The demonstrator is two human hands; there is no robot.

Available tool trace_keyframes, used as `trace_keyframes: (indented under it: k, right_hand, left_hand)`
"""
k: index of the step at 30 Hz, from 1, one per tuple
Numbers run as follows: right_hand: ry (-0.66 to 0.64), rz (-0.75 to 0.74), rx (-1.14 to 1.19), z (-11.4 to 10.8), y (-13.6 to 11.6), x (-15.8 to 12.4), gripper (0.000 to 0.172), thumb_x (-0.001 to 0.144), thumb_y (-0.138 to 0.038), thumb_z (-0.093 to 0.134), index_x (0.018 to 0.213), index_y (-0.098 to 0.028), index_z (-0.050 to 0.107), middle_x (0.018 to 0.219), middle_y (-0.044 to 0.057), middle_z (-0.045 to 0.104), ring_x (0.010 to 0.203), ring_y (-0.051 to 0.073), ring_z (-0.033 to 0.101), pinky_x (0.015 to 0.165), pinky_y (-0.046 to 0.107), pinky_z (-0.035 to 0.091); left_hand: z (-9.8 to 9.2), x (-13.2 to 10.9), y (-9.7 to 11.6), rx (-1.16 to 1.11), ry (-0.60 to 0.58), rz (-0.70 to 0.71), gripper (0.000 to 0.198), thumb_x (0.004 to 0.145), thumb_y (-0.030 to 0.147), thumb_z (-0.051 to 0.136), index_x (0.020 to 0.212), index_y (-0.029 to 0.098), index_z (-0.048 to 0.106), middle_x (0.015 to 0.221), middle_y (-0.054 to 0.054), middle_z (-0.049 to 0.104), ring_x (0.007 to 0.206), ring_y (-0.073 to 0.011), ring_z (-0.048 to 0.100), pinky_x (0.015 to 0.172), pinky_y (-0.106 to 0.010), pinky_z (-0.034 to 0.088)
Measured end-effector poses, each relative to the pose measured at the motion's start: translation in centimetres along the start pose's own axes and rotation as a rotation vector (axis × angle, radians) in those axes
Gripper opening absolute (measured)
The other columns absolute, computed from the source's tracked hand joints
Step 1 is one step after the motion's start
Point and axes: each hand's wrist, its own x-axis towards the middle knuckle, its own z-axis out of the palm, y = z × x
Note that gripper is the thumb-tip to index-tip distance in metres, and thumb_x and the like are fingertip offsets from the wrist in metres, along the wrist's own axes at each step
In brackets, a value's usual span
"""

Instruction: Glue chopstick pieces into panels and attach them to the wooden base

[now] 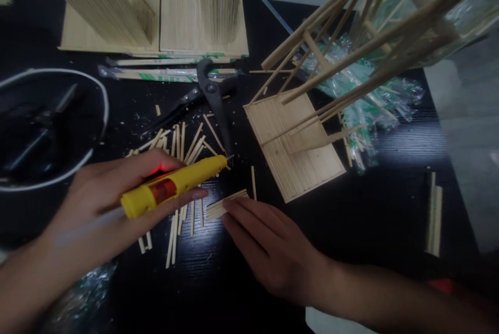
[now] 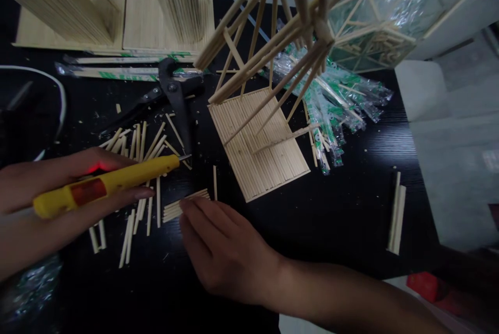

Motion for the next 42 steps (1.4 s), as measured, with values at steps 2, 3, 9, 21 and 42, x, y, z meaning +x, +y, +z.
trace_keyframes:
  k: [2, 3, 9, 21, 42]
  right_hand:
    - [0.004, 0.004, -0.009, 0.1, 0.0, 0.0, 0.026, 0.098, -0.007, 0.059, 0.119, 0.0, 0.073, 0.131, 0.022, 0.072, 0.125, 0.029, 0.067, 0.107, 0.04, 0.06]
    - [0.012, 0.002, -0.014, 0.1, 0.0, 0.1, 0.025, 0.098, -0.006, 0.059, 0.118, 0.0, 0.073, 0.13, 0.022, 0.073, 0.125, 0.03, 0.067, 0.107, 0.04, 0.06]
    - [0.03, -0.011, -0.04, 0.3, 0.0, 0.2, 0.023, 0.099, -0.007, 0.058, 0.113, -0.001, 0.075, 0.128, 0.022, 0.073, 0.124, 0.03, 0.067, 0.108, 0.039, 0.058]
    - [0.008, -0.01, -0.083, 0.2, -0.1, 0.4, 0.029, 0.1, -0.005, 0.055, 0.125, -0.002, 0.07, 0.127, 0.019, 0.074, 0.121, 0.027, 0.068, 0.106, 0.039, 0.06]
    - [0.069, -0.058, -0.205, 0.3, -0.1, 0.8, 0.024, 0.099, -0.003, 0.058, 0.117, -0.001, 0.074, 0.121, 0.018, 0.077, 0.117, 0.027, 0.071, 0.101, 0.037, 0.061]
  left_hand:
    - [0.0, 0.1, 0.3, -0.004, 0.001, 0.008, 0.033, 0.084, 0.065, 0.072, 0.098, 0.036, 0.071, 0.085, 0.006, 0.075, 0.059, -0.0168, 0.067, 0.052, -0.034, 0.051]
    - [-0.1, 0.1, 0.4, -0.014, -0.003, 0.019, 0.033, 0.084, 0.066, 0.072, 0.098, 0.036, 0.07, 0.087, 0.006, 0.076, 0.061, -0.017, 0.068, 0.053, -0.034, 0.052]
    - [-0.5, 0.3, 0.4, -0.052, 0.0, 0.07, 0.035, 0.082, 0.065, 0.075, 0.095, 0.034, 0.07, 0.084, 0.006, 0.075, 0.057, -0.0142, 0.066, 0.053, -0.03, 0.053]
    - [-0.2, 0.2, -0.3, -0.058, -0.03, 0.021, 0.025, 0.088, 0.053, 0.07, 0.092, 0.028, 0.067, 0.061, 0.006, 0.062, 0.047, -0.0107, 0.053, 0.043, -0.024, 0.042]
    - [-1.3, -1.1, -2.0, 0.041, -0.053, 0.058, 0.032, 0.091, 0.057, 0.066, 0.09, 0.025, 0.067, 0.064, 0.008, 0.062, 0.049, -0.0089, 0.057, 0.044, -0.02, 0.042]
